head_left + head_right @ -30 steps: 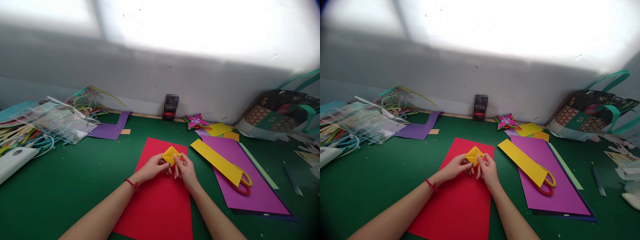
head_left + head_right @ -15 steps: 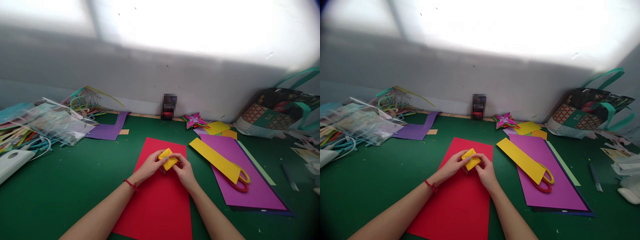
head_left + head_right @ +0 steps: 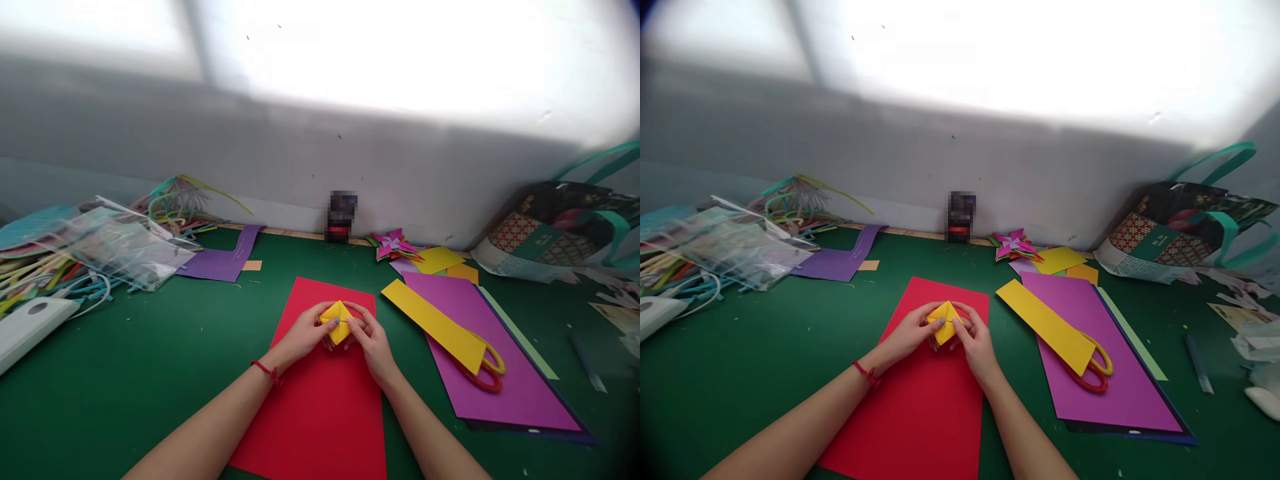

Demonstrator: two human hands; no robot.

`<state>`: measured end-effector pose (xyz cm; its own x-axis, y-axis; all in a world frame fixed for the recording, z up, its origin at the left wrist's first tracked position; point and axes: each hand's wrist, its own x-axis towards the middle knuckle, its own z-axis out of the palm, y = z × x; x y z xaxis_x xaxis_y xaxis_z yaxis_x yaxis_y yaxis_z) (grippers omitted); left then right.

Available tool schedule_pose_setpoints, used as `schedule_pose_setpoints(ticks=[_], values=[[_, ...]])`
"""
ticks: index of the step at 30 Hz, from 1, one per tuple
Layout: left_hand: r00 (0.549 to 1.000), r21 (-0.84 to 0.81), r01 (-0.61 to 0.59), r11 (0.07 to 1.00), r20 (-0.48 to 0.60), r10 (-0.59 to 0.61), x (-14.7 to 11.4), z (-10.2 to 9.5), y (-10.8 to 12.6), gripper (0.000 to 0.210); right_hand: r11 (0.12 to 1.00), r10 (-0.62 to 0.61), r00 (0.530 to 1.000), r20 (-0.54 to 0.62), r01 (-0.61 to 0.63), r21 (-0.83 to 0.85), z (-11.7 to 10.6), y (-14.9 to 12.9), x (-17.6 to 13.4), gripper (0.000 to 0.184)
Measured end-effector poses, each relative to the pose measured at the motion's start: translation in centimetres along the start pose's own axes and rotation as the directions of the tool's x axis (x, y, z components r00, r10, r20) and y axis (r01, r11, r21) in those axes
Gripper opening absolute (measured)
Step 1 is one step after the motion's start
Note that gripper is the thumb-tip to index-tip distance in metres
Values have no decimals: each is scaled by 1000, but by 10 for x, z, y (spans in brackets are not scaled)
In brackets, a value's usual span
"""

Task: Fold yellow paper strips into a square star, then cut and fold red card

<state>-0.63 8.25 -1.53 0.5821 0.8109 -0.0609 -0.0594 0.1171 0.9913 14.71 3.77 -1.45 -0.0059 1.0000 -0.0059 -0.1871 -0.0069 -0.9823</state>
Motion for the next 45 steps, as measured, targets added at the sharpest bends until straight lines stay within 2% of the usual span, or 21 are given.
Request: schedule_pose_setpoints(ticks=[6, 11, 15, 19, 27, 38, 45], values=[[999, 38, 29, 999, -32, -28, 2, 0, -1, 50, 1000, 4, 1000, 4, -3, -7, -2, 4, 2, 26], [999, 27, 33, 999, -38, -31, 4, 1, -3, 32, 1000, 3, 1000, -26, -3, 4, -5, 9, 4, 17], [996, 8, 44, 999, -74, -43, 5, 0, -3, 36, 1000, -5, 1000, -8, 5, -20, -4, 5, 1, 15], [995, 4, 47, 999, -86, -46, 5, 0, -3, 36, 991, -60, 994, -87, 48, -127, -1, 0, -2, 13], [996, -70, 49, 996, -76, -54, 4, 3, 0, 51, 994, -29, 994, -103, 18, -109, -4, 7, -1, 17], [996, -63, 36, 997, -84, -41, 3, 3, 1, 46, 996, -32, 994, -103, 23, -91, -3, 7, -2, 22], [1000, -1, 2, 1000, 2, -2, 3, 1, 1, 40, 998, -35, 989, -142, 29, -48, -1, 4, -1, 25]])
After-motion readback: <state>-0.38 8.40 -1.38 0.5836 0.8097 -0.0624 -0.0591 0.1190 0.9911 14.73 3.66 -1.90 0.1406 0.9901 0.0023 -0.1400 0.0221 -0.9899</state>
